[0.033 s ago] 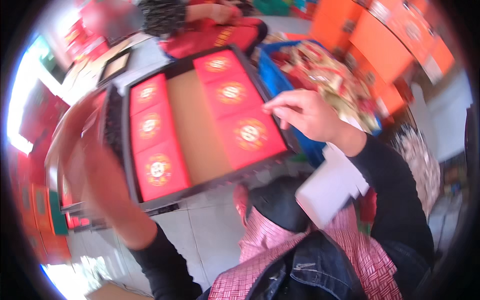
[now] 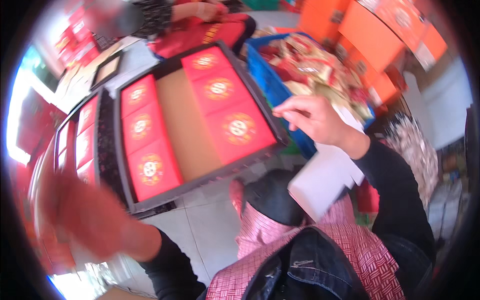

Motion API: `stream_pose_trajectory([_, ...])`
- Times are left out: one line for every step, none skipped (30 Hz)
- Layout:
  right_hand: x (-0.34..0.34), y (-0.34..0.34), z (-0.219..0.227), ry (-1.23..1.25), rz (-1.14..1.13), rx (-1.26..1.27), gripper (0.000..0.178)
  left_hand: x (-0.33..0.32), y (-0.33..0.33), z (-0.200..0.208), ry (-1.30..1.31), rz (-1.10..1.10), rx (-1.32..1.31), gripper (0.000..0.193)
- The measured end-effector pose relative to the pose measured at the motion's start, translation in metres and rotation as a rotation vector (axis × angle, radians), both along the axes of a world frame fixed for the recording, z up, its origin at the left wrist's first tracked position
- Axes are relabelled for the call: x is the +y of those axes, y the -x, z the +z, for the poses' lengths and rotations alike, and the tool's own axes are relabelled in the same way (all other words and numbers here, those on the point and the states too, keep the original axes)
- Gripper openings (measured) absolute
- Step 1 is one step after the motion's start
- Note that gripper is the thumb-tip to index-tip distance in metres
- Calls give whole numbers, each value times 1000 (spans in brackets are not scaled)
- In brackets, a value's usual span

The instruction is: The person folds flat red cardboard pieces into small boxes, inserts a snack packet into each, and places the finished boxes into a larger black tray. The process is repeated multiple times.

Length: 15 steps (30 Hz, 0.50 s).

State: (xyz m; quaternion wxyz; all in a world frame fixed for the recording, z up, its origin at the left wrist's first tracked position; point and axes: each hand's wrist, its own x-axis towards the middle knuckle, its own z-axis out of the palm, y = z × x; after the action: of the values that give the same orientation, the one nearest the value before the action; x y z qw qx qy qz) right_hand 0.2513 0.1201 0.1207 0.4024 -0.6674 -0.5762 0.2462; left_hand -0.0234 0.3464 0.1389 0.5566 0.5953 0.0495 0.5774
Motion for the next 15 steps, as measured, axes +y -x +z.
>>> stream_pose_trajectory([-41, -4, -4, -3, -87, -26, 17, -42, 3, 13, -63, -101, -33, 45])
stream_pose_trajectory([-86, -14, -22, 0, -187, 46, 16, -80, 2, 23, -125, -202, -47, 43])
stream_pose_trajectory([-127, -15, -28, 27, -299, 20, 15, -110, -3, 30, -180, -302, -49, 41])
stream_pose_trajectory([-162, -7, -46, -55, -433, 23, 13, -137, -2, 36, -229, -357, -31, 40])
stream_pose_trajectory([-196, 0, -52, -19, -531, -2, 10, -158, -12, 39, -266, -435, -22, 38])
stream_pose_trajectory([-218, 10, -51, 13, -558, -88, 9, -175, -19, 42, -290, -484, -13, 36])
stream_pose_trajectory([-236, 18, -51, 46, -577, -171, 8, -192, -25, 44, -310, -519, 2, 34])
stream_pose_trajectory([-249, 25, -56, 6, -569, -180, 7, -207, -31, 48, -330, -544, 15, 32])
stream_pose_trajectory([-258, 30, -61, -30, -553, -190, 7, -220, -36, 50, -346, -556, 30, 31])
stream_pose_trajectory([-263, 35, -68, -41, -552, -151, 7, -232, -41, 51, -359, -565, 49, 29])
stream_pose_trajectory([-266, 39, -68, -39, -498, -150, 8, -243, -45, 53, -370, -571, 64, 27])
stream_pose_trajectory([-263, 42, -64, -119, -405, -144, 10, -254, -47, 54, -384, -563, 86, 25])
stream_pose_trajectory([-256, 46, -54, -202, -300, -138, 11, -264, -46, 56, -400, -544, 118, 24])
stream_pose_trajectory([-252, 51, -43, -264, -228, -25, 13, -273, -48, 57, -418, -531, 150, 22])
stream_pose_trajectory([-250, 56, -27, -307, -151, 90, 15, -282, -48, 58, -426, -510, 181, 21])
